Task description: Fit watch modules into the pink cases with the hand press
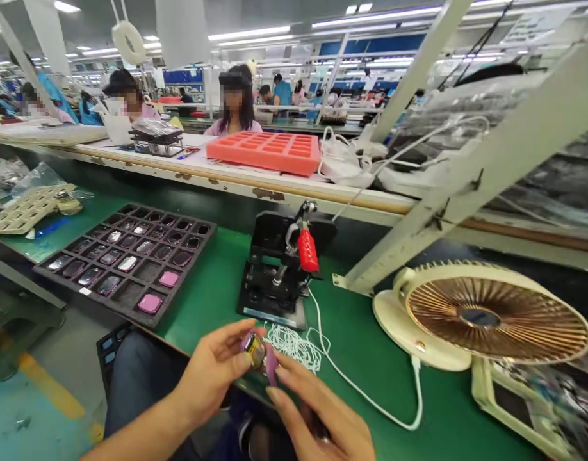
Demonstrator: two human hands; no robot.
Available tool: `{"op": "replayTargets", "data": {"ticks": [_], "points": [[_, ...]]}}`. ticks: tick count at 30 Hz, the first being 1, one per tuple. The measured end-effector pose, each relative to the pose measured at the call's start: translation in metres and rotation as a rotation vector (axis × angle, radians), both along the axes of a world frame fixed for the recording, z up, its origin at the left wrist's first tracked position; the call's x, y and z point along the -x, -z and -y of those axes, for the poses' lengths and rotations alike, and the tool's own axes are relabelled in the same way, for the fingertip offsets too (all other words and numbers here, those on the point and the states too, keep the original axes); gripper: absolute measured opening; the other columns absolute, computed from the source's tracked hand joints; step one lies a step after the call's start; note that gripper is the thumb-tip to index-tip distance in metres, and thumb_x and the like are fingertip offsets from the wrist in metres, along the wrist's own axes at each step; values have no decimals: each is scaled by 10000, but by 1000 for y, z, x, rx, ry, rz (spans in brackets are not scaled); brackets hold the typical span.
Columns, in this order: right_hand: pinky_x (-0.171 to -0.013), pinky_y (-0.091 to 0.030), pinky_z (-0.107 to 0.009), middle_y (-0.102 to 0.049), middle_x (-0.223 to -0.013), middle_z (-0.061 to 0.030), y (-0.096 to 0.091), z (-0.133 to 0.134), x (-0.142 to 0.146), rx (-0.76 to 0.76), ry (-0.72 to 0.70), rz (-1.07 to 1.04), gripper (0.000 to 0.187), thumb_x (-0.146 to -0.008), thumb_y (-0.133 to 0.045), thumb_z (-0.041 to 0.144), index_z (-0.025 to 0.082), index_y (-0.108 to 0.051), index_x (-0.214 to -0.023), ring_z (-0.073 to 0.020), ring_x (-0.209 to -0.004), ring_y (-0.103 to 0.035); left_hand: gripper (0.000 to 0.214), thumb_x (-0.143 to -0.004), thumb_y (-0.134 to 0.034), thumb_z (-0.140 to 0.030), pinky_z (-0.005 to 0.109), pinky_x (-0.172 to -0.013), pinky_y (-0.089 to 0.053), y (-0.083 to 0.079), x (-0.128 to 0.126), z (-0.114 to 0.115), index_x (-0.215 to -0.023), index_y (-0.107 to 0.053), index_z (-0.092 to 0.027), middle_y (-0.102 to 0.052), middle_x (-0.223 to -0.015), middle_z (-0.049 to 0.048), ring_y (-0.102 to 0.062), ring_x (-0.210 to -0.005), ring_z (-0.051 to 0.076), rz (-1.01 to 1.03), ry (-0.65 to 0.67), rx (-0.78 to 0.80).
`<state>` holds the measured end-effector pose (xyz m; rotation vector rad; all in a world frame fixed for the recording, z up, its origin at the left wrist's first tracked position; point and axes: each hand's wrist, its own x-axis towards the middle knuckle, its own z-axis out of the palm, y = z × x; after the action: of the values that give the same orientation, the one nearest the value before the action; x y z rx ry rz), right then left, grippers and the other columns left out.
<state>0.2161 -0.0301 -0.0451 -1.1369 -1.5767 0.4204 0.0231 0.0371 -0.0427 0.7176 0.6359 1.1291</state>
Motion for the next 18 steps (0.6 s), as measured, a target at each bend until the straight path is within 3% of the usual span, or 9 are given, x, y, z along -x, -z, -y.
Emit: {"op": "replayTargets", "data": {"ticks": [2, 6, 18], "points": [[-921, -703, -373, -782, -1323, -70, -15, -11, 2, -114, 12, 51, 383, -973, -776, 175, 351, -780, -1313, -283, -1091, -815, 536, -736, -1015, -330, 384, -1056, -568, -11, -6, -8, -1234, -845, -230, -797, -1319, 153, -753, -1166, 281, -22, 23, -48], [-850, -707, -327, -787, -1310, -78, -29, -19, 6, -167, 43, 100, 327, -994, -760, 165, 318, -779, -1283, -263, -1073, -821, 509, -740, -1014, -327, 357, -1070, -571, -20, -9, -10, -1215, -853, -237, -803, -1319, 138, -760, -1185, 270, -64, 67, -103], [-773, -681, -254, -791, -1300, -110, -22, -15, 10, -229, 23, 199, 299, -997, -751, 137, 253, -782, -1271, -228, -1042, -828, 511, -673, -1045, -246, 307, -1021, -614, -19, 3, 1, -1154, -874, -265, -821, -1275, 117, -784, -1155, 259, -78, 43, -141]]}}
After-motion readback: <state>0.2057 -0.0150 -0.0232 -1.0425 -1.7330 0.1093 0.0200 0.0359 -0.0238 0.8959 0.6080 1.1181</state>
